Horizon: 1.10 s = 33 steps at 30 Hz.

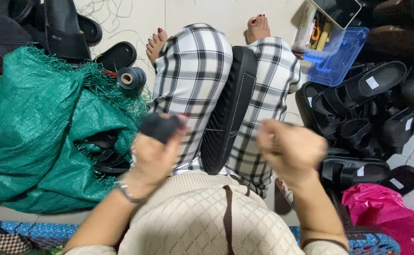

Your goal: The person sits on the floor and sews a black shoe using a needle and thread. They hold the shoe between their legs and repeatedly push the needle through the sole while pulling the thread tight.

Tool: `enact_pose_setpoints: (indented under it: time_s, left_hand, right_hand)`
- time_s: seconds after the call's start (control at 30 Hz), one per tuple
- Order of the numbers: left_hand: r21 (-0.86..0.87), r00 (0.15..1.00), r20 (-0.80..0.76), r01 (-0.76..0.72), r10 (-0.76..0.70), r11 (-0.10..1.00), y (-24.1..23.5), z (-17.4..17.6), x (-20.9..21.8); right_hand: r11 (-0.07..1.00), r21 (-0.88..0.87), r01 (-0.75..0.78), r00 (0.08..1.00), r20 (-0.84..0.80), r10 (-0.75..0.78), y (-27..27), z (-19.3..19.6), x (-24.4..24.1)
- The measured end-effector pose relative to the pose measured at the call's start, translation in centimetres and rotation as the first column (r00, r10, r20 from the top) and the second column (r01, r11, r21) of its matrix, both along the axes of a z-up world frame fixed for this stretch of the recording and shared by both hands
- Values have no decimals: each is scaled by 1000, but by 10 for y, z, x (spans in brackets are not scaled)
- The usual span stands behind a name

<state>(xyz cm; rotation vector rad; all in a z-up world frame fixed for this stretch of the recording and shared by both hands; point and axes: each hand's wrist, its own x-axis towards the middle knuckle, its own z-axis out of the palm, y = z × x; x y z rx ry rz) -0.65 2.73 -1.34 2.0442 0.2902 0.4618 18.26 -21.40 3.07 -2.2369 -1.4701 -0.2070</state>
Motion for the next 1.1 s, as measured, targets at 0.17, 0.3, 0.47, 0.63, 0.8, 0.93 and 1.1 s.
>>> enact_pose_setpoints:
  time_s: [0.17, 0.3, 0.47, 0.63, 0.8, 0.93, 1.1]
  left_hand:
    - [351, 870, -406, -133, 279, 927, 92, 33, -13]
    - [499, 922, -318, -34, 219, 866, 63, 41, 5]
    - [160, 976, -117, 200, -183, 967, 3, 59, 27]
    - [351, 968, -112, 250, -225, 902, -18, 48, 31]
    - [328, 968, -126, 248, -218, 912, -31, 37, 31]
    - [308, 966, -169, 238, -193, 921, -39, 32, 31]
    - [172, 961, -152, 254, -229, 952, -49, 17, 29]
  right_hand:
    - [891, 6, 455, 888, -74, -453, -67, 6, 39]
    - [964, -95, 248, 822, -507, -261, -25, 22, 0]
    - [867, -492, 81, 970, -163, -183, -5, 24, -18]
    - [865, -494, 92, 990, -50, -134, 3, 22, -22]
    - [931, -365, 6, 981, -179, -77, 15, 13, -22]
    - [999, -26, -25, 750, -662, 2, 14, -4, -21]
    - [938, 238, 251, 289, -944, 162, -10, -20, -26]
